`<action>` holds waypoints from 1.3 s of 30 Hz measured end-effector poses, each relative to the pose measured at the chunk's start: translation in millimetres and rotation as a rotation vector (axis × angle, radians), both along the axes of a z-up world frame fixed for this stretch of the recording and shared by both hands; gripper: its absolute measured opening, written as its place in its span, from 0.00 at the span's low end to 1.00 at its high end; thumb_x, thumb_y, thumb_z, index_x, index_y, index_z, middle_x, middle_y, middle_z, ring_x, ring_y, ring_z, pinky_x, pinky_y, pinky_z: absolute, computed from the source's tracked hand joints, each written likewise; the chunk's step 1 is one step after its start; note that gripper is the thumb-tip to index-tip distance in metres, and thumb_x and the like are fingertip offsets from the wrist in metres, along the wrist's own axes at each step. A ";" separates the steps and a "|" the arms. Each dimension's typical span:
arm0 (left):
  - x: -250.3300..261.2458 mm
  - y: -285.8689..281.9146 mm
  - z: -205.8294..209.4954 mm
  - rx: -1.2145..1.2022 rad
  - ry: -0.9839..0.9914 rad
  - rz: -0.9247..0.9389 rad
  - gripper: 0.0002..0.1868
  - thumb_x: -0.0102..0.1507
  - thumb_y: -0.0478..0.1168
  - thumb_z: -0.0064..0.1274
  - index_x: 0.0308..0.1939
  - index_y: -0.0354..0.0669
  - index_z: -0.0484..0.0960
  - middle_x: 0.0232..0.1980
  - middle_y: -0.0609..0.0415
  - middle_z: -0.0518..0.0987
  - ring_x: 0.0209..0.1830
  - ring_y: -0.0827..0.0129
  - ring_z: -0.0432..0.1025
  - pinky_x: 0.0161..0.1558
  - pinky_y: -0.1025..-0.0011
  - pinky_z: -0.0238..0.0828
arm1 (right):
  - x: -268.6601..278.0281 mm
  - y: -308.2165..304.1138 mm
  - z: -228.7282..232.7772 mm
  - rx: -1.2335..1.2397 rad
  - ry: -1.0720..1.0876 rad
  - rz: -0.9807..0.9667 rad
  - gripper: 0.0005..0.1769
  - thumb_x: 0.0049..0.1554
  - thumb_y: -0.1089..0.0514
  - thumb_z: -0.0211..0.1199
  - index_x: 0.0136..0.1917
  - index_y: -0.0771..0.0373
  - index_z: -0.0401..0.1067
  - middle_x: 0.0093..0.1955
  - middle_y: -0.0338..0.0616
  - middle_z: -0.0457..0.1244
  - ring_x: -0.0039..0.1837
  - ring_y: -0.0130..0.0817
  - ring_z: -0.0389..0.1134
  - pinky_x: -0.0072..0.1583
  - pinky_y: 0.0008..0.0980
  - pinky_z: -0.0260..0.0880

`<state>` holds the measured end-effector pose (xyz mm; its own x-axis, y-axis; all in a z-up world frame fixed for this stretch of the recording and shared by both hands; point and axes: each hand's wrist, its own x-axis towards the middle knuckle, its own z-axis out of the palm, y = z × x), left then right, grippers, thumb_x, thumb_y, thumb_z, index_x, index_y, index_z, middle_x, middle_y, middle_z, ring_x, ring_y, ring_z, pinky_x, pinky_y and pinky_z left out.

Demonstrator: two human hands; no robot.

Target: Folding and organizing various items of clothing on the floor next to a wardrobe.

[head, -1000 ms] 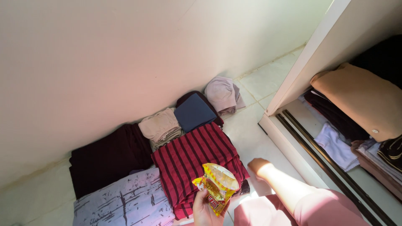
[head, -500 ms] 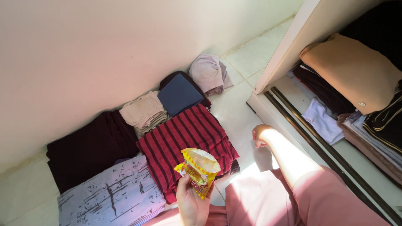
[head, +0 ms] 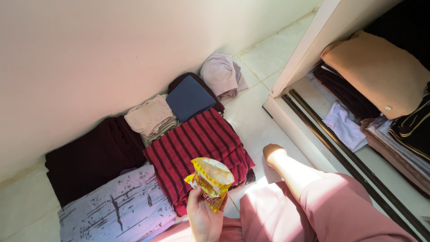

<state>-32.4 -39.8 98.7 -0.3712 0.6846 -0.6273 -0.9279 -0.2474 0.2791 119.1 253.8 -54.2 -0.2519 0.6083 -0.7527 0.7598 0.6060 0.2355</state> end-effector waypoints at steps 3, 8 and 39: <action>0.9 0.5 1.1 -0.020 -0.008 0.005 0.26 0.63 0.51 0.41 0.64 0.51 0.74 0.59 0.56 0.80 0.55 0.61 0.76 0.51 0.57 0.74 | 5.3 0.1 -5.1 0.019 0.037 0.024 0.22 0.41 0.62 0.81 0.50 0.65 0.81 0.53 0.55 0.71 0.59 0.48 0.74 0.57 0.40 0.75; 2.1 -0.1 -0.9 -0.060 -0.011 0.022 0.26 0.63 0.51 0.41 0.63 0.50 0.74 0.59 0.56 0.80 0.55 0.61 0.75 0.52 0.57 0.72 | 8.9 -5.2 -10.0 0.067 0.114 0.016 0.21 0.40 0.66 0.78 0.49 0.63 0.82 0.53 0.55 0.71 0.59 0.49 0.74 0.56 0.41 0.76; 3.1 0.0 0.1 -0.022 0.005 0.012 0.25 0.63 0.51 0.42 0.62 0.48 0.75 0.57 0.55 0.81 0.53 0.61 0.77 0.49 0.58 0.74 | -5.6 12.7 15.2 0.038 -0.001 0.087 0.18 0.45 0.58 0.74 0.50 0.62 0.81 0.50 0.51 0.71 0.55 0.45 0.75 0.54 0.39 0.75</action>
<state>-29.3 -39.8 98.9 -0.3826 0.6661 -0.6402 -0.9234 -0.2521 0.2895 113.5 266.4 -39.0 -0.3042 0.6119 -0.7301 0.7041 0.6607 0.2603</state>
